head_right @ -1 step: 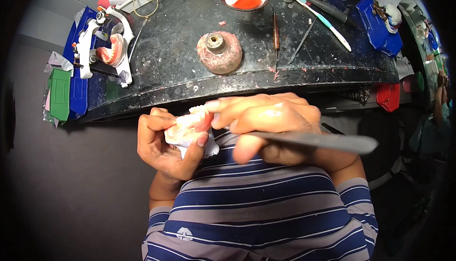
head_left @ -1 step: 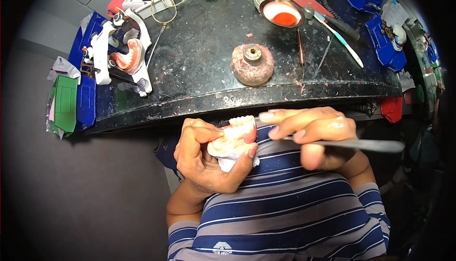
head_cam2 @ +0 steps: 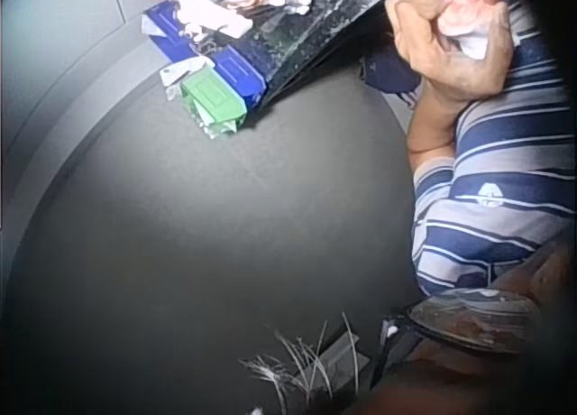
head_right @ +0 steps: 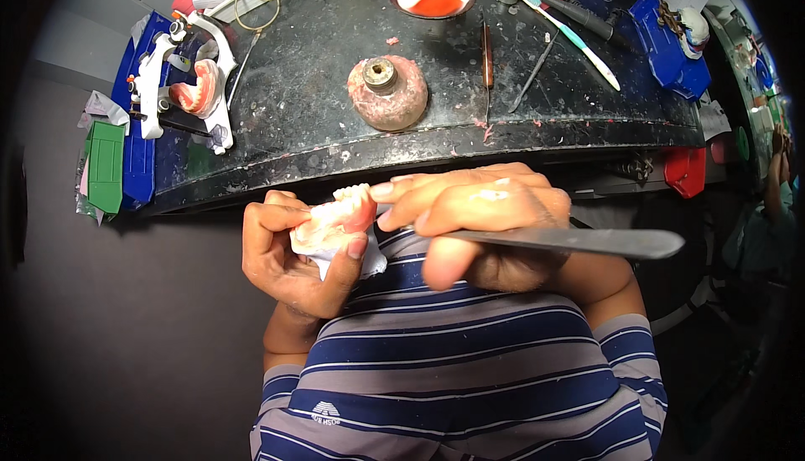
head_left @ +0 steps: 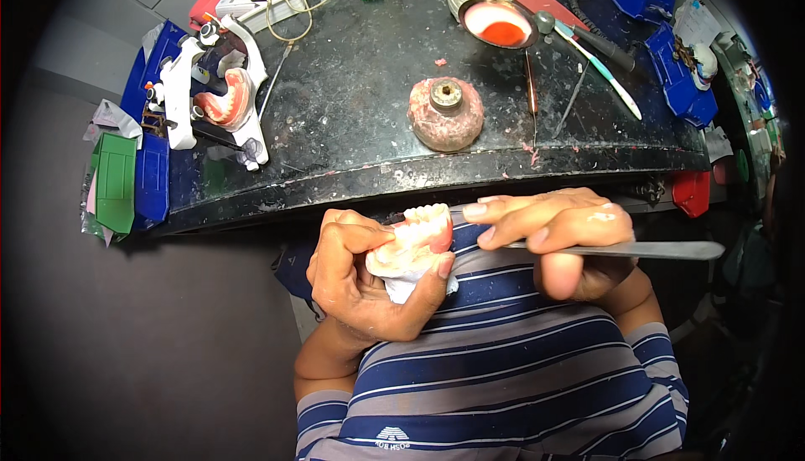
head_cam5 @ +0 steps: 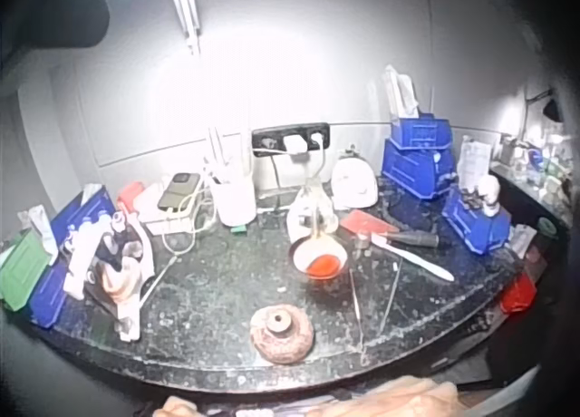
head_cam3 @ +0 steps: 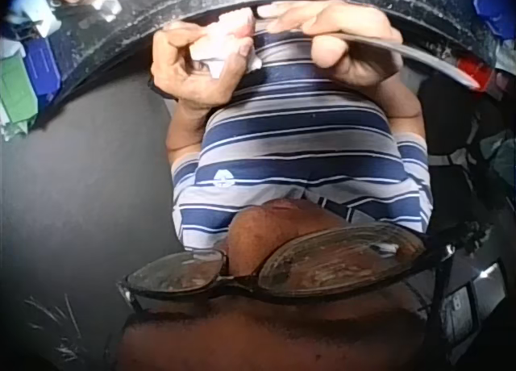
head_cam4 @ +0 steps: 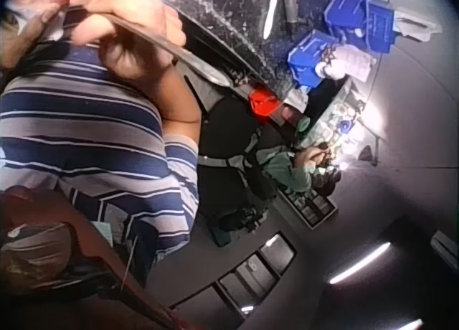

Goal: The person carves and shapes wax around artificial teeth on a dental model using a metal carving tool.

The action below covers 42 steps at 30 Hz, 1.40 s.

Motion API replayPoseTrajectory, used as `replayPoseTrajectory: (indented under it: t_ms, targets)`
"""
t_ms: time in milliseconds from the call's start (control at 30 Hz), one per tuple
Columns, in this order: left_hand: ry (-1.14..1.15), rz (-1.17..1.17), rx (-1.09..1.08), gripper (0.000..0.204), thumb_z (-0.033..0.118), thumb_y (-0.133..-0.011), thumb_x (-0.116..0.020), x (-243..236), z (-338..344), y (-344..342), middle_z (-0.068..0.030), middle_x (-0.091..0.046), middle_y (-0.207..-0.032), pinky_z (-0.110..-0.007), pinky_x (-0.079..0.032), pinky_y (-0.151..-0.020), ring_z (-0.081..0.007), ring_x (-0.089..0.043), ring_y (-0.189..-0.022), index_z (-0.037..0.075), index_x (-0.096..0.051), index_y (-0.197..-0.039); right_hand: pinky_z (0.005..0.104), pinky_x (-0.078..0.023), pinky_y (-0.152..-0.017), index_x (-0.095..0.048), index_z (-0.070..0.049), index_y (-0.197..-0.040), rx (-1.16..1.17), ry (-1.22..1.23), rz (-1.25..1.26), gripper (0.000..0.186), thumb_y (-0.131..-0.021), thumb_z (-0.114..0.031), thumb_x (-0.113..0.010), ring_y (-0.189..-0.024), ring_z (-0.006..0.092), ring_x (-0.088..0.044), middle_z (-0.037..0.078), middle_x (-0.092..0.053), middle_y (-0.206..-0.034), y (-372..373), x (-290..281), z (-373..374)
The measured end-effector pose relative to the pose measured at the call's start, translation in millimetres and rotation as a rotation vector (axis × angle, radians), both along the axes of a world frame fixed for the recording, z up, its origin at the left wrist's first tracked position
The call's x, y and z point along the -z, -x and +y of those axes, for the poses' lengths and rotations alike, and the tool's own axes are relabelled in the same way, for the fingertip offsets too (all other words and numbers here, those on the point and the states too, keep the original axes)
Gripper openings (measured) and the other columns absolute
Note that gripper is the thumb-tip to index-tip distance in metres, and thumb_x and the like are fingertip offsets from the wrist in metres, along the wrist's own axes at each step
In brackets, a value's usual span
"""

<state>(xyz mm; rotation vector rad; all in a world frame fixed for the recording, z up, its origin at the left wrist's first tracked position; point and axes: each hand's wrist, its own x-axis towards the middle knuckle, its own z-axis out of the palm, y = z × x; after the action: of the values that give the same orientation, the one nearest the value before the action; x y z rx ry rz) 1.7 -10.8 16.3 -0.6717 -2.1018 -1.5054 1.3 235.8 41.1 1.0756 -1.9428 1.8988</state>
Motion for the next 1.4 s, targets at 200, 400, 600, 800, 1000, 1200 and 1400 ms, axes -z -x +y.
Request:
replayPoseTrajectory:
  t_ms: [200, 400, 600, 800, 1000, 1200, 1400]
  targets:
    - [0.020, 0.013, -0.036, 0.048, 0.017, -0.067, -0.096, 2, 0, -2, -0.0105, -0.059, -0.084, -0.031, -0.046, -0.060, -0.0192, -0.057, -0.069, 0.001, -0.059, -0.094, 0.0556, -0.061, -0.097, -0.054, -0.008, -0.108, 0.055, -0.064, 0.102, 0.035, -0.104, -0.042, -0.064, -0.104, 0.0415, -0.079, 0.023, -0.079, -0.098, -1, -3, -8]
    - [0.070, 0.053, -0.066, 0.048, 0.017, -0.067, -0.095, -2, 2, -2, -0.0104, -0.063, -0.080, -0.032, -0.045, -0.061, -0.0201, -0.057, -0.068, 0.002, -0.058, -0.094, 0.0496, -0.064, -0.097, -0.069, 0.007, -0.116, 0.178, -0.226, 0.316, 0.029, -0.093, -0.009, -0.076, -0.107, 0.0409, -0.077, 0.025, -0.076, -0.111, 0, -8, -26]
    - [0.195, 0.197, -0.131, 0.049, 0.022, -0.069, -0.095, -5, 4, -2, -0.0092, -0.068, -0.080, -0.034, -0.043, -0.066, -0.0200, -0.058, -0.065, 0.005, -0.056, -0.094, 0.0478, -0.065, -0.097, -0.072, 0.011, -0.109, 0.141, -0.318, 0.452, 0.032, -0.085, -0.009, -0.075, -0.110, 0.0427, -0.076, 0.029, -0.073, -0.117, 4, -5, -28]
    - [0.193, 0.212, -0.132, 0.049, 0.024, -0.070, -0.095, -3, 4, -1, -0.0094, -0.068, -0.080, -0.034, -0.043, -0.065, -0.0199, -0.057, -0.064, 0.005, -0.056, -0.093, 0.0484, -0.065, -0.098, -0.072, 0.010, -0.108, 0.153, -0.320, 0.468, 0.028, -0.086, -0.009, -0.074, -0.110, 0.0395, -0.077, 0.028, -0.074, -0.115, 4, -2, -30]
    - [0.202, 0.206, -0.137, 0.049, 0.024, -0.070, -0.095, -3, 3, -2, -0.0094, -0.068, -0.080, -0.034, -0.043, -0.065, -0.0200, -0.057, -0.064, 0.005, -0.056, -0.093, 0.0485, -0.065, -0.098, -0.071, 0.010, -0.107, 0.141, -0.350, 0.463, 0.027, -0.088, -0.009, -0.073, -0.110, 0.0389, -0.077, 0.028, -0.074, -0.115, 5, -4, -29]
    - [0.215, 0.228, -0.148, 0.047, 0.022, -0.070, -0.094, 3, 4, 0, -0.0094, -0.068, -0.081, -0.035, -0.043, -0.066, -0.0201, -0.057, -0.063, 0.004, -0.057, -0.093, 0.0464, -0.066, -0.095, -0.071, 0.011, -0.108, 0.186, -0.346, 0.480, 0.027, -0.087, -0.006, -0.075, -0.108, 0.0387, -0.077, 0.027, -0.074, -0.115, 4, 0, -32]
    - [0.220, 0.217, -0.158, 0.047, 0.021, -0.069, -0.093, 1, 5, -1, -0.0088, -0.067, -0.080, -0.035, -0.042, -0.066, -0.0199, -0.057, -0.062, 0.004, -0.057, -0.093, 0.0477, -0.062, -0.105, -0.070, 0.005, -0.121, 0.150, -0.362, 0.356, 0.036, -0.087, -0.005, -0.080, -0.116, 0.0345, -0.075, 0.023, -0.072, -0.126, -2, -2, -27]
